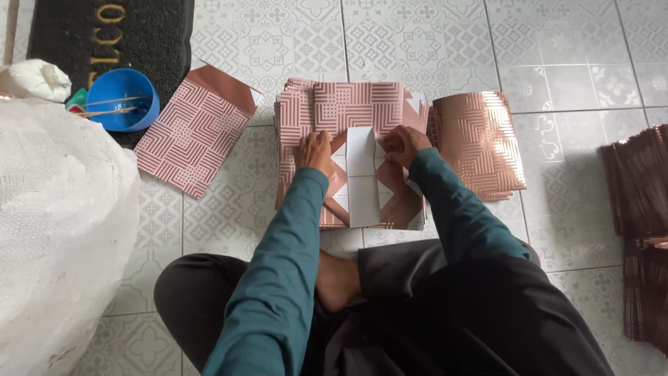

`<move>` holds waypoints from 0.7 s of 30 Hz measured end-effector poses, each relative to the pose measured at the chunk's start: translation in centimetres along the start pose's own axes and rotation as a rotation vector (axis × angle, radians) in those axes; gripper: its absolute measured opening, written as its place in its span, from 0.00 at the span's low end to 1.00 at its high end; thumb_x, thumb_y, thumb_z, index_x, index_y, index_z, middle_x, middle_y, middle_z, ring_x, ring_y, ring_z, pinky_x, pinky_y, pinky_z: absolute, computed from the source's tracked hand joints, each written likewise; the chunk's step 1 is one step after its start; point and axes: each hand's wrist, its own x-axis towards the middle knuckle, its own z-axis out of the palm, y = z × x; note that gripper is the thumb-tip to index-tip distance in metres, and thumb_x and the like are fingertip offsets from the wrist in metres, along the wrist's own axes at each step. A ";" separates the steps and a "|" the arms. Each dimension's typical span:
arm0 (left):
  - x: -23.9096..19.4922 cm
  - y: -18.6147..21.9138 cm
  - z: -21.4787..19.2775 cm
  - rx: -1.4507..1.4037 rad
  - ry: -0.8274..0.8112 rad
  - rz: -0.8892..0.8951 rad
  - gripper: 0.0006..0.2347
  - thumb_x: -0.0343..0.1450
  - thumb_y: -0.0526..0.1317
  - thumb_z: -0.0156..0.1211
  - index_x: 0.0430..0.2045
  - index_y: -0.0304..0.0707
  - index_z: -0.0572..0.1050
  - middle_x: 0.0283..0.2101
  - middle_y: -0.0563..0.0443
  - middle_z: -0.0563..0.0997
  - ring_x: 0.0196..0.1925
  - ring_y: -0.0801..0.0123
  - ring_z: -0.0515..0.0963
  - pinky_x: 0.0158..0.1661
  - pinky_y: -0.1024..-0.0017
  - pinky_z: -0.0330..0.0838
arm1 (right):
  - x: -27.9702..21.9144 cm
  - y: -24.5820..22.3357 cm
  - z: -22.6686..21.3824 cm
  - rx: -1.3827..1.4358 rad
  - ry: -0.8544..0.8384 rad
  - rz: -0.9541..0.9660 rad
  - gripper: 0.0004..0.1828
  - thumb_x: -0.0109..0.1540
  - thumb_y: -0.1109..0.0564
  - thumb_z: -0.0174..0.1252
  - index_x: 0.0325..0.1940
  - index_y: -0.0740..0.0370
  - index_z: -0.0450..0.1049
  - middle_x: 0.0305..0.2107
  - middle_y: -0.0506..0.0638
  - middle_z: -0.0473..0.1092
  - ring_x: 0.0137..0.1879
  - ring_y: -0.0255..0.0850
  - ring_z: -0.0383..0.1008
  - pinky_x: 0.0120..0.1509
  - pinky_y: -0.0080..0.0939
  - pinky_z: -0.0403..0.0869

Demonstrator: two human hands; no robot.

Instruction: The person sits on the floor and folds patterned paper sheets into small rectangular packets by hand. They repeatedly fold the sides and top flaps, then stack the finished packets to the right.

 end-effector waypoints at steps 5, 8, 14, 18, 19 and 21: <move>-1.8 0.8 -3.7 -0.045 -0.112 0.143 0.16 0.64 0.38 0.64 0.45 0.54 0.70 0.51 0.56 0.70 0.56 0.55 0.71 0.55 0.48 0.64 | 0.5 0.4 -0.3 -0.098 -0.111 -0.063 0.18 0.50 0.45 0.69 0.42 0.49 0.78 0.33 0.51 0.73 0.44 0.51 0.78 0.53 0.53 0.76; -3.4 0.5 -3.7 -0.034 0.026 0.292 0.15 0.64 0.35 0.63 0.40 0.56 0.68 0.44 0.58 0.72 0.52 0.59 0.74 0.56 0.50 0.61 | -1.4 -0.1 0.4 -0.131 -0.030 -0.239 0.09 0.57 0.50 0.62 0.41 0.47 0.74 0.30 0.49 0.71 0.42 0.52 0.77 0.49 0.53 0.77; -7.7 0.5 -3.2 0.122 0.484 0.558 0.09 0.67 0.39 0.63 0.34 0.49 0.68 0.34 0.55 0.70 0.42 0.64 0.76 0.56 0.55 0.65 | -7.7 -6.4 -3.0 -0.240 0.211 -0.530 0.14 0.62 0.56 0.55 0.52 0.52 0.76 0.41 0.52 0.73 0.50 0.51 0.77 0.54 0.48 0.77; -12.8 0.6 -4.3 0.095 0.511 0.536 0.15 0.74 0.43 0.51 0.53 0.40 0.72 0.55 0.45 0.75 0.63 0.59 0.73 0.67 0.46 0.54 | -9.6 -5.6 -1.9 -0.287 0.219 -0.556 0.23 0.65 0.57 0.48 0.64 0.58 0.74 0.55 0.59 0.73 0.63 0.57 0.73 0.61 0.55 0.75; -13.8 0.8 -4.8 0.095 0.509 0.535 0.15 0.74 0.43 0.51 0.53 0.40 0.72 0.55 0.45 0.75 0.63 0.59 0.73 0.67 0.46 0.54 | -9.8 -5.6 -1.5 -0.286 0.217 -0.556 0.23 0.65 0.57 0.48 0.64 0.58 0.74 0.55 0.59 0.73 0.63 0.57 0.73 0.61 0.55 0.75; -15.6 1.1 -5.9 0.015 0.438 0.504 0.21 0.77 0.47 0.48 0.65 0.43 0.66 0.66 0.40 0.68 0.72 0.50 0.63 0.68 0.39 0.47 | -9.5 -5.6 -0.9 -0.312 0.265 -0.569 0.26 0.59 0.57 0.52 0.61 0.59 0.76 0.52 0.58 0.74 0.60 0.56 0.74 0.61 0.55 0.75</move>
